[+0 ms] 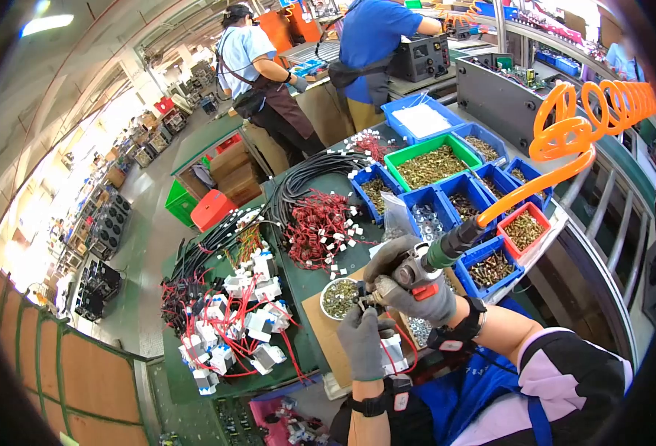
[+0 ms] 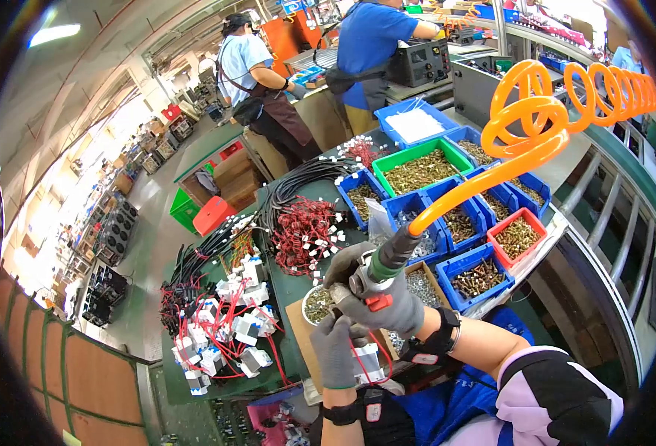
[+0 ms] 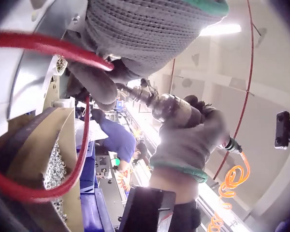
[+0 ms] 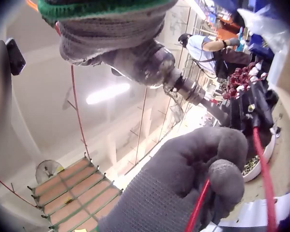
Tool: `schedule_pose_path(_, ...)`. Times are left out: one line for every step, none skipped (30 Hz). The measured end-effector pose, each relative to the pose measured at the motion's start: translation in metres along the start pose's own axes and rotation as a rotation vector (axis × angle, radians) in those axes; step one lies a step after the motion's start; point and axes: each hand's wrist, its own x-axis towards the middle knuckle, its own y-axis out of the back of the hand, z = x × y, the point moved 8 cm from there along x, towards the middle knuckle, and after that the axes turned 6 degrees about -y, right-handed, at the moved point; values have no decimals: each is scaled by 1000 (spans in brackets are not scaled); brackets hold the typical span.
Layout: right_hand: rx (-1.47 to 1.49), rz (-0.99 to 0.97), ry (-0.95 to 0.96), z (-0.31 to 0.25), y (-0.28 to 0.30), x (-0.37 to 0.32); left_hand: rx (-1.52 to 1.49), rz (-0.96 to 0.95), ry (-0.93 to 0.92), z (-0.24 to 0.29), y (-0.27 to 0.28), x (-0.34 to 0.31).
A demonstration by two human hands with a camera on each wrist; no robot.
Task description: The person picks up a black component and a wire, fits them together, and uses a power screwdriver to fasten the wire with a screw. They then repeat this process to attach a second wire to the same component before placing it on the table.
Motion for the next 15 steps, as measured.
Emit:
schedule_pose_path(55, 19, -5, -11, -1, 1, -14, -7, -6, -1, 1, -1)
schedule_pose_path(112, 34, -9, -15, -4, 3, -15, -8, -11, 1, 2, -1)
schedule_pose_path(148, 22, -28, -12, -5, 2, -15, -8, -17, 3, 1, -1)
schedule_pose_path(72, -64, 5, -7, -6, -3, -17, -11, -22, 5, 0, 0)
schedule_pose_path(68, -74, 72, -12, -5, -7, -4, -21, -32, 8, -2, 0)
schedule_pose_path(63, -82, 140, -21, -5, -10, -8, -13, -54, 9, -1, 0)
schedule_pose_path(133, -56, 231, -42, -5, -15, -12, -8, -76, 9, -1, 0)
schedule_pose_path(136, -47, 370, -63, -3, -19, -15, -4, -95, 9, 0, 0)
schedule_pose_path(295, -20, 438, -77, 0, -23, 35, -9, -173, 12, 3, -1)
schedule_pose_path(397, 15, 518, -89, 6, -28, 36, 5, -193, 13, 7, -6)
schedule_pose_path(493, 45, 603, -102, 11, -33, 39, 18, -218, 19, 12, -10)
schedule_pose_path(531, 70, 643, -112, 20, -38, 44, 24, -249, 29, 14, -12)
schedule_pose_path(532, 90, 645, -123, 33, -48, -127, 17, -152, 46, 4, -21)
schedule_pose_path(520, 107, 645, -135, 49, -60, -71, 69, -167, 65, 8, -32)
schedule_pose_path(496, 144, 642, -141, 62, -68, -16, 123, -182, 82, 13, -43)
